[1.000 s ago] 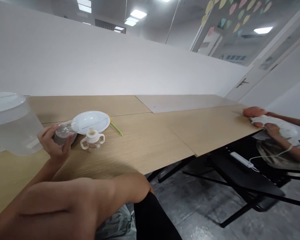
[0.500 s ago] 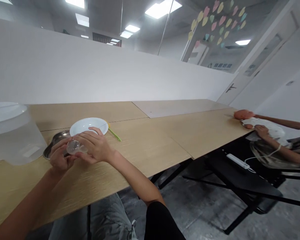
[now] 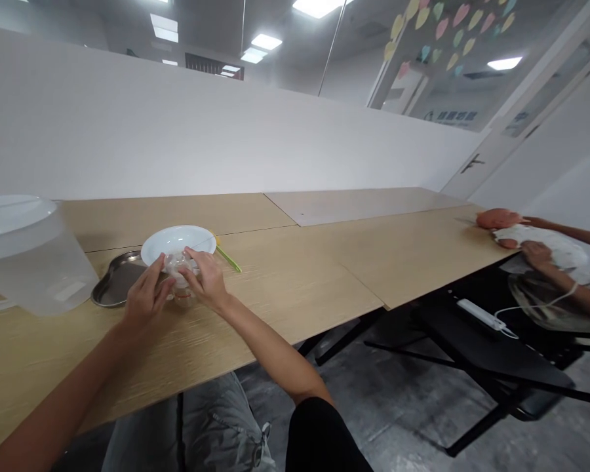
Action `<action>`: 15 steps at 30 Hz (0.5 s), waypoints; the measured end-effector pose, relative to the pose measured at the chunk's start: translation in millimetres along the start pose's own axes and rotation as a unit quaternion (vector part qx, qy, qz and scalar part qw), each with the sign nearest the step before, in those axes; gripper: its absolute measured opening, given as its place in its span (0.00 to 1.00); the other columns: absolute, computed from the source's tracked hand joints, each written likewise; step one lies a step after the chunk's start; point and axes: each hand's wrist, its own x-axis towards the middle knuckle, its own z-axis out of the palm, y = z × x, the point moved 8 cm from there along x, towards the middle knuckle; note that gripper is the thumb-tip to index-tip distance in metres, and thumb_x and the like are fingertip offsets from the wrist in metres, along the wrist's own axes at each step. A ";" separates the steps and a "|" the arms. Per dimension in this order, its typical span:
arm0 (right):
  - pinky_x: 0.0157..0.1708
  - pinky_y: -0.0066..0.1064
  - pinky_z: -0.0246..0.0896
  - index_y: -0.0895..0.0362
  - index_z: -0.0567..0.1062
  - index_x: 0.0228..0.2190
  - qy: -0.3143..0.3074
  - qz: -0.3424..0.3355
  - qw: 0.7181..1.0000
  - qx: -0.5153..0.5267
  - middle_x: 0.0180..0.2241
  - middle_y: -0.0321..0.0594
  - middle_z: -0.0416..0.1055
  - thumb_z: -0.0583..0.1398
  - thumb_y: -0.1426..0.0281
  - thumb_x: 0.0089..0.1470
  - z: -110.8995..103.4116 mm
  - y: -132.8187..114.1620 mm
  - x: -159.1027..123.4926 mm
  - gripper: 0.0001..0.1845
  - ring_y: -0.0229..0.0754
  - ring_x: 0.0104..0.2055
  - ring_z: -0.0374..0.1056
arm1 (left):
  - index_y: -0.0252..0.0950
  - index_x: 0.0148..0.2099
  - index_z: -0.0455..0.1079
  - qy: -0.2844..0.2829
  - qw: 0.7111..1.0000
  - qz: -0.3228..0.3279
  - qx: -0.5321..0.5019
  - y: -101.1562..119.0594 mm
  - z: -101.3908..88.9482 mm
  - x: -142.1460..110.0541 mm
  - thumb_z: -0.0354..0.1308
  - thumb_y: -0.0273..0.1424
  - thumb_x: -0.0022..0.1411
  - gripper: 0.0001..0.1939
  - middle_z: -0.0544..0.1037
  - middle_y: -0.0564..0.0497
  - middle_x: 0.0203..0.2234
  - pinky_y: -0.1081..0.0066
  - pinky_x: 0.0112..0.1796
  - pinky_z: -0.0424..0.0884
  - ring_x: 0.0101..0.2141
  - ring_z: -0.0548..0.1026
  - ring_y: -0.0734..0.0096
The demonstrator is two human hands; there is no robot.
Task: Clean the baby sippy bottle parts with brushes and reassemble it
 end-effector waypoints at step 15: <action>0.47 0.34 0.70 0.57 0.70 0.55 0.033 0.037 0.999 0.022 0.44 0.48 0.77 0.57 0.60 0.63 3.8 15.7 -17.4 0.22 0.43 0.45 0.74 | 0.34 0.60 0.67 0.010 0.994 -0.092 -0.059 -11.2 8.8 -8.4 0.53 0.40 0.67 0.24 0.78 0.42 0.49 0.63 0.52 0.72 0.50 0.76 0.59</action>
